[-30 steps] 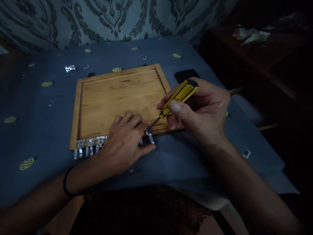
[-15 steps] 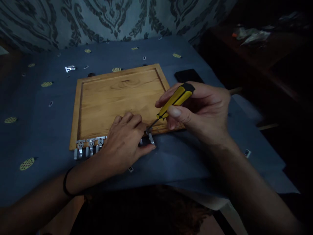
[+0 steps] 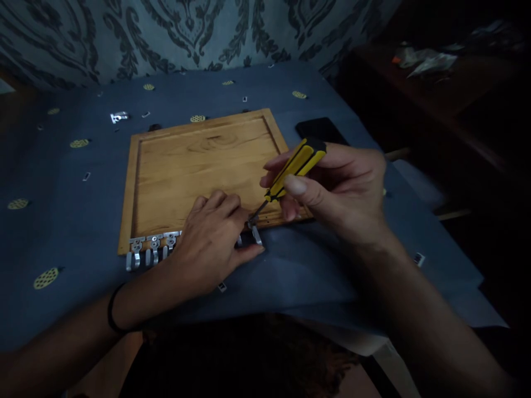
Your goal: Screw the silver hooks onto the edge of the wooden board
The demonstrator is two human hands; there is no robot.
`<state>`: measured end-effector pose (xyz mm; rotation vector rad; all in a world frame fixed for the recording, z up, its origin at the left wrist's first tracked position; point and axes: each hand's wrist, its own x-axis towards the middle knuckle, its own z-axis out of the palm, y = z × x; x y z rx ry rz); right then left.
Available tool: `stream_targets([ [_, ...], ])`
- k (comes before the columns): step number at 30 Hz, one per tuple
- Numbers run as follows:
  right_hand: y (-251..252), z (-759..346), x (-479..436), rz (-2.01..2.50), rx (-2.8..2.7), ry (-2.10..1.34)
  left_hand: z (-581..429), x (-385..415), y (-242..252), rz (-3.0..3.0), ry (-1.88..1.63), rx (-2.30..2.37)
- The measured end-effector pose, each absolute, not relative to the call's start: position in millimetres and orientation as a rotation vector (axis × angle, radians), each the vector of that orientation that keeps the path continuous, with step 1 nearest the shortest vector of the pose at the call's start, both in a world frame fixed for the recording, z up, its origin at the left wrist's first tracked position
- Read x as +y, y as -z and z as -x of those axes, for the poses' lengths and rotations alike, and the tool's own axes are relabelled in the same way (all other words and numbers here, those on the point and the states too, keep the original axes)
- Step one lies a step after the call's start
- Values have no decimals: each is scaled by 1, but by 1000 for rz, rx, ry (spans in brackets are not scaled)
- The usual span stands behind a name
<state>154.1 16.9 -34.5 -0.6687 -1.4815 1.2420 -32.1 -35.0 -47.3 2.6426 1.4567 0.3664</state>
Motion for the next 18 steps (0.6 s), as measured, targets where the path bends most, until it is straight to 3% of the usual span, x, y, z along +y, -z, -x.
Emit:
stream_targets([
  [13, 39, -151, 18, 666, -1399, -996, 33, -35, 46, -2636, -362, 1444],
  [18, 38, -152, 18, 648, -1430, -1081, 32, -35, 45, -2632, -353, 1436],
])
